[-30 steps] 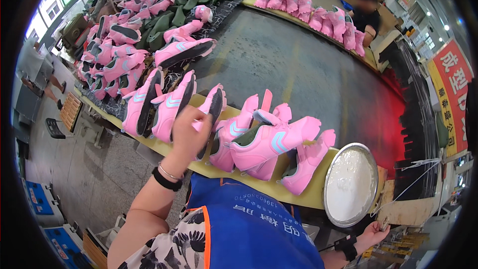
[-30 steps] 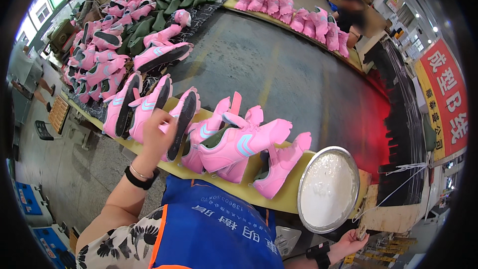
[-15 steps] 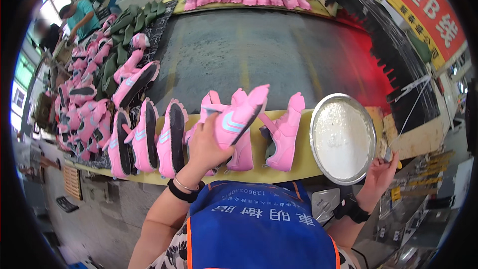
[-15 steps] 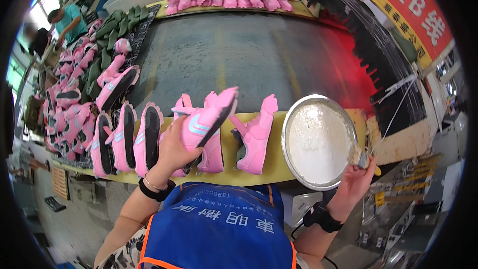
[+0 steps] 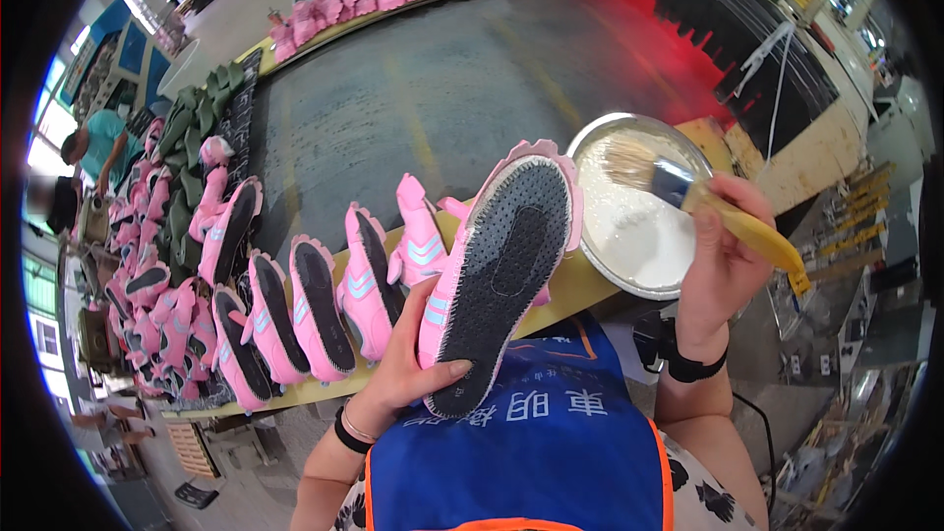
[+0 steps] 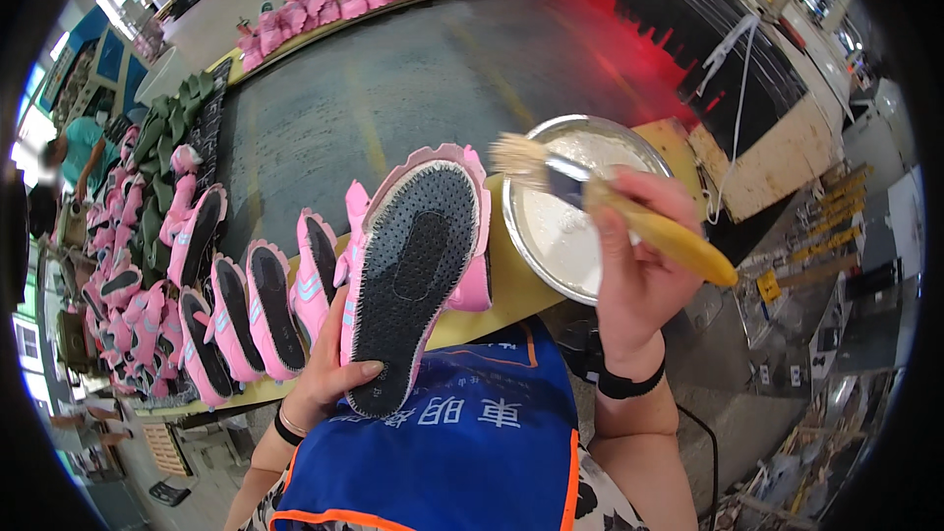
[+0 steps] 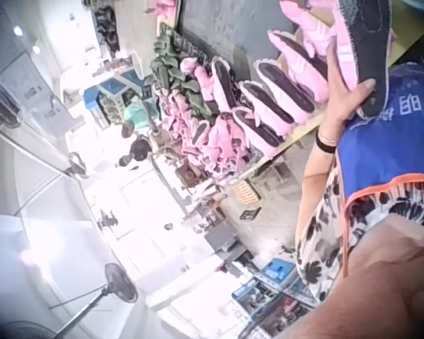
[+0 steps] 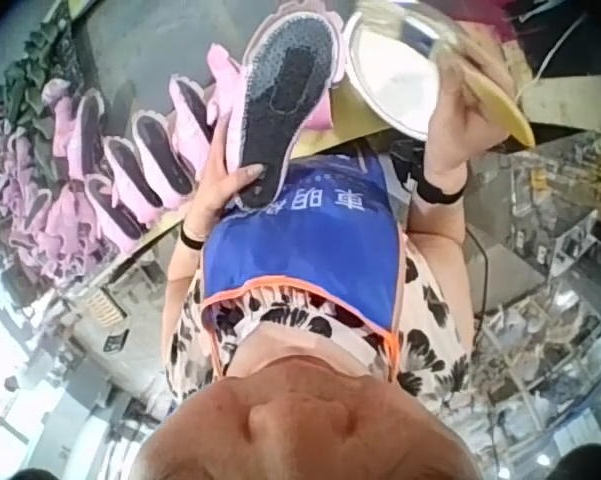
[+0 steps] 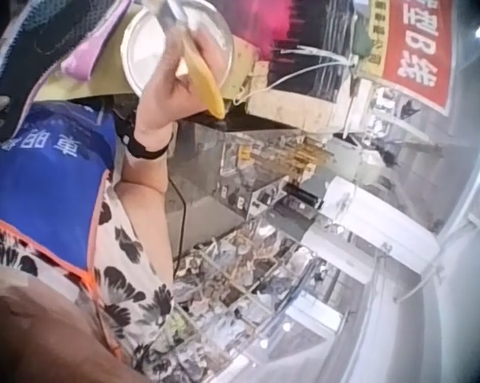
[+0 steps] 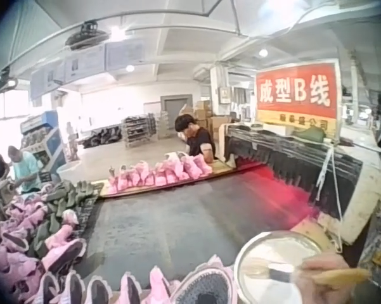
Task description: The worker applies white adhesive to the soles of pink shoe uppers using a brush at a factory workstation.
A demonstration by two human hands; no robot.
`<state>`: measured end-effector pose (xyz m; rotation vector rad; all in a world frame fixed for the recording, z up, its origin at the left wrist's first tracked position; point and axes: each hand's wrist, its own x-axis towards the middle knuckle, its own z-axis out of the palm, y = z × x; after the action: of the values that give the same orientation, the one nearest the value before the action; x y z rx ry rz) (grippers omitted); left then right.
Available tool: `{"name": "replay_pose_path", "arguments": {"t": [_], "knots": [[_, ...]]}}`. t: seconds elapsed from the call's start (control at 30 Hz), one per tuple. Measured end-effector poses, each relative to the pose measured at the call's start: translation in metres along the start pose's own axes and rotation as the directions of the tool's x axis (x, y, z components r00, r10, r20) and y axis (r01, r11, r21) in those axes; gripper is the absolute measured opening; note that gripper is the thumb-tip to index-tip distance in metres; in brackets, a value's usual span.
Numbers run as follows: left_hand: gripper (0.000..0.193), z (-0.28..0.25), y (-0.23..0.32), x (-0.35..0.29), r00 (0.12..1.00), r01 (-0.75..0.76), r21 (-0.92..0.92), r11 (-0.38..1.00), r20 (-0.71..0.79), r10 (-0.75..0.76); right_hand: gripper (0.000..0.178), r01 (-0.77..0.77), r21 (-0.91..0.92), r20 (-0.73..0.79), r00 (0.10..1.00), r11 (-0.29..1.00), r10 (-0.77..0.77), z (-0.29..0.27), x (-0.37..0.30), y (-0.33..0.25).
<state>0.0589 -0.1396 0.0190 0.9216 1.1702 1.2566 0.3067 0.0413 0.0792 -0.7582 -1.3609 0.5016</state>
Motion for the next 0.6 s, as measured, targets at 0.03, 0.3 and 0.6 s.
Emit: {"name": "replay_pose_path", "arguments": {"t": [0.03,0.3,0.6], "knots": [[0.101,0.001,-0.003,0.001,1.0,0.014,-0.001,1.0,0.018,-0.014,0.022,0.156,-0.013,0.153,0.976,0.988,-0.153,0.001,0.006,-0.008],[0.103,0.006,-0.002,0.003,0.992,0.118,-0.077,0.99,0.043,-0.115,0.022,0.373,0.304,0.728,0.502,0.877,-0.466,0.012,0.017,-0.04],[0.1,0.003,-0.005,0.0,0.993,0.084,0.015,0.996,0.081,-0.085,0.015,0.431,-0.013,0.629,0.705,0.902,-0.328,0.024,0.031,-0.002]]}}
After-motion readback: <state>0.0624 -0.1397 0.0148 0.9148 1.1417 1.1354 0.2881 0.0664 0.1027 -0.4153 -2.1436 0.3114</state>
